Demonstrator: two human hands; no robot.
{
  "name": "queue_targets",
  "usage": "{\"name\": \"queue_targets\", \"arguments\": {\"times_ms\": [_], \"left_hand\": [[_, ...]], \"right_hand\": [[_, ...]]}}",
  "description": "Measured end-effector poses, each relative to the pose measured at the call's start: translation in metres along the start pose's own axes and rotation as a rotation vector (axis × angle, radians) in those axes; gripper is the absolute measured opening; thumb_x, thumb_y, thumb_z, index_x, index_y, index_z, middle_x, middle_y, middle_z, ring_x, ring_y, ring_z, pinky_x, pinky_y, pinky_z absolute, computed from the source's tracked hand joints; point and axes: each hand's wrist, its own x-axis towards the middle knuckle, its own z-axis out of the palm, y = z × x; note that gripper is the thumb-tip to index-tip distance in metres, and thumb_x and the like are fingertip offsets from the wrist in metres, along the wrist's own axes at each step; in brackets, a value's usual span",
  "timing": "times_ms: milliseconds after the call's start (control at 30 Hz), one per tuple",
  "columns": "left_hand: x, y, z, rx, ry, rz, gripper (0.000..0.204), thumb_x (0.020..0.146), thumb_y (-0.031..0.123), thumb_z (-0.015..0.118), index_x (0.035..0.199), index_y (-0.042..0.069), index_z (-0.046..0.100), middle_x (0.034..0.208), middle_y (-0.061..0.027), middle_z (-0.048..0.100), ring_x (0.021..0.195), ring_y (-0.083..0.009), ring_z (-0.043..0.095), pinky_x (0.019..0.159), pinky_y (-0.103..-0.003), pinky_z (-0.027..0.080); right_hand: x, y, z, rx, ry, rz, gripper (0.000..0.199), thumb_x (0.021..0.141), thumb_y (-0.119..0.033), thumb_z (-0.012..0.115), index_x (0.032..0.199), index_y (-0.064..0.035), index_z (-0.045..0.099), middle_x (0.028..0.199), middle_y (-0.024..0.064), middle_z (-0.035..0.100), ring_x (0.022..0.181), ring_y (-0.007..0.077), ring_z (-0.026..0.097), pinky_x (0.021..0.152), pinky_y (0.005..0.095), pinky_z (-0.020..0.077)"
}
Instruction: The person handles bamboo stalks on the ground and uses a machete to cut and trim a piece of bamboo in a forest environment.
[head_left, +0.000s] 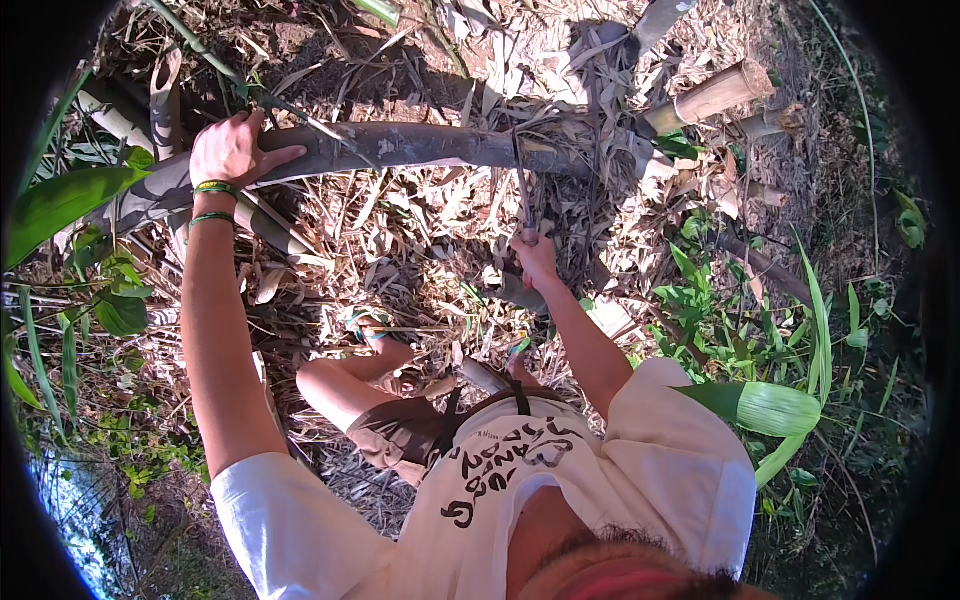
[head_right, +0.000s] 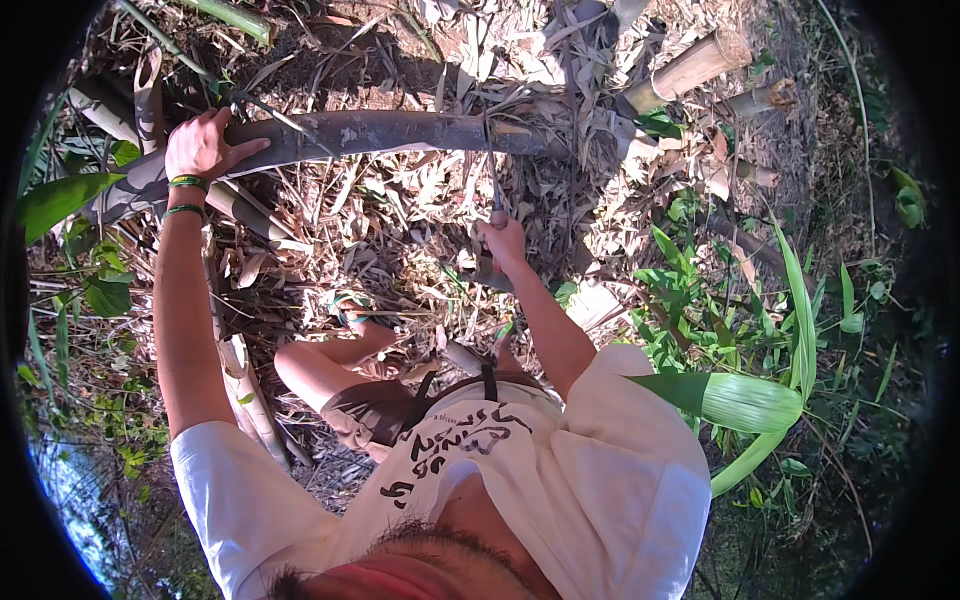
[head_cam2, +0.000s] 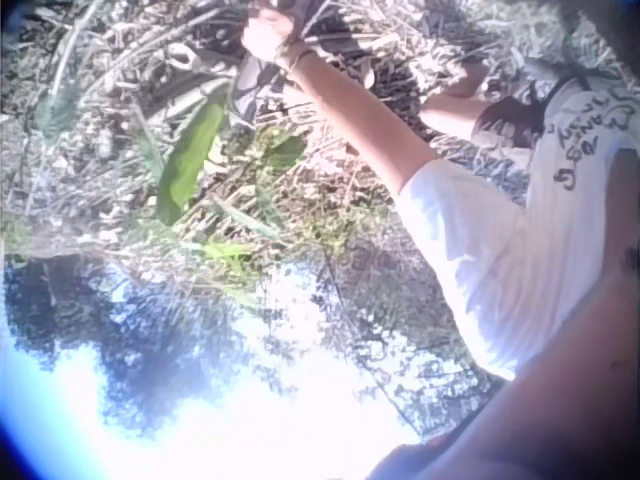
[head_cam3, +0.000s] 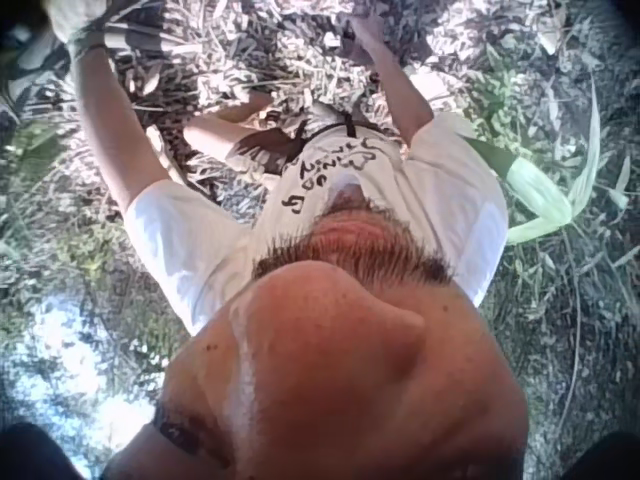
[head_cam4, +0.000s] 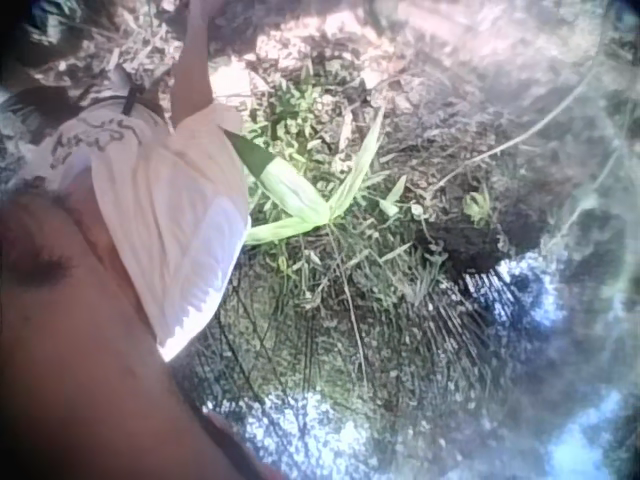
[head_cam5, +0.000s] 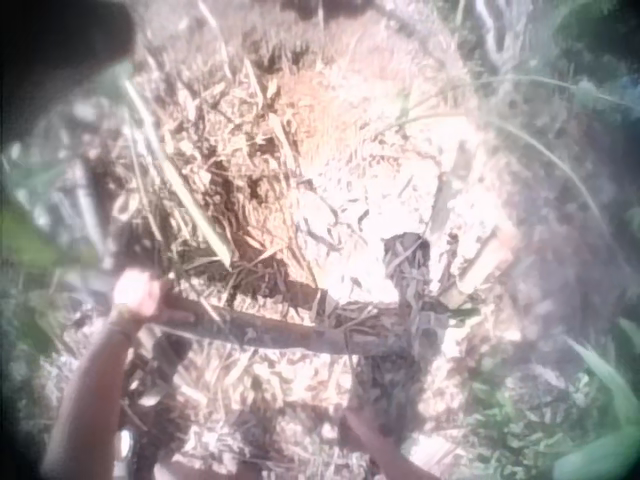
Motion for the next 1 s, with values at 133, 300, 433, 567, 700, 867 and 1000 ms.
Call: {"name": "queue_targets", "arguments": {"times_ms": [133,300,433,567,700,867,1000], "left_hand": [[-0.008,-0.010,0.005,0.084,0.121,-0.010,0.064,0.083,0.075,0.061,0.100,0.013,0.069,0.085,-0.0117,0.073,0.081,-0.0315,0.073,0.073,-0.043,0.059],[-0.006,-0.009,0.022,0.087,0.200,0.030,0.050,0.093,0.062,0.058,0.086,0.012,0.064,0.081,-0.0113,0.071,0.075,-0.0315,0.072,0.069,-0.043,0.058],[0.003,-0.003,0.020,0.056,0.245,0.043,0.047,0.094,0.057,0.059,0.082,0.012,0.062,0.079,-0.0116,0.070,0.074,-0.0317,0.072,0.068,-0.044,0.058],[0.020,0.013,0.006,0.034,0.279,0.017,0.043,0.094,0.054,0.062,0.090,0.011,0.065,0.084,-0.0109,0.070,0.079,-0.0329,0.071,0.070,-0.045,0.057],[0.000,-0.018,0.019,0.116,0.391,-0.058,0.043,0.092,0.056,0.062,0.086,0.014,0.067,0.080,-0.0106,0.073,0.070,-0.0325,0.072,0.064,-0.044,0.058],[0.012,-0.004,0.026,0.040,0.419,-0.043,0.042,0.092,0.056,0.062,0.086,0.015,0.068,0.076,-0.0103,0.073,0.065,-0.0322,0.071,0.061,-0.044,0.058],[-0.002,-0.019,0.025,0.100,0.374,-0.091,0.043,0.092,0.056,0.062,0.085,0.014,0.068,0.074,-0.0110,0.072,0.067,-0.0315,0.072,0.061,-0.044,0.058]], "right_hand": [[0.015,-0.129,-0.036,-0.060,0.019,-0.133,0.025,0.088,-0.025,0.079,0.094,-0.0042,0.066,0.070,-0.0047,0.054,0.058,0.0083,0.052,0.053,0.0245,0.0442],[-0.059,-0.368,-0.114,0.393,0.035,-0.984,0.024,0.091,-0.017,0.075,0.080,-0.0052,0.057,0.062,-0.0005,0.051,0.054,0.0106,0.052,0.074,0.0330,0.0553],[-0.079,-0.371,-0.098,0.849,0.269,-1.341,0.015,0.092,-0.004,0.065,0.082,-0.0020,0.055,0.062,0.0024,0.052,0.055,0.0134,0.054,0.083,0.0417,0.0580],[0.065,-0.013,-0.007,0.227,0.375,-0.227,0.027,0.083,-0.018,0.070,0.091,0.0069,0.063,0.074,0.0155,0.065,0.071,0.0264,0.065,0.078,0.0394,0.0542],[0.020,0.005,0.040,0.025,-0.075,0.091,0.029,0.079,-0.023,0.075,0.089,0.0026,0.068,0.073,0.0113,0.068,0.065,0.0223,0.066,0.064,0.0386,0.0498],[0.014,-0.087,-0.031,-0.051,0.009,-0.067,0.016,0.085,-0.014,0.076,0.081,-0.0056,0.062,0.058,-0.0012,0.051,0.047,0.0095,0.045,0.045,0.0298,0.0347],[-0.032,-0.302,-0.077,-0.018,0.154,-0.594,0.027,0.087,-0.024,0.080,0.088,-0.0043,0.063,0.062,-0.0020,0.055,0.050,0.0067,0.049,0.045,0.0242,0.0376]]}}
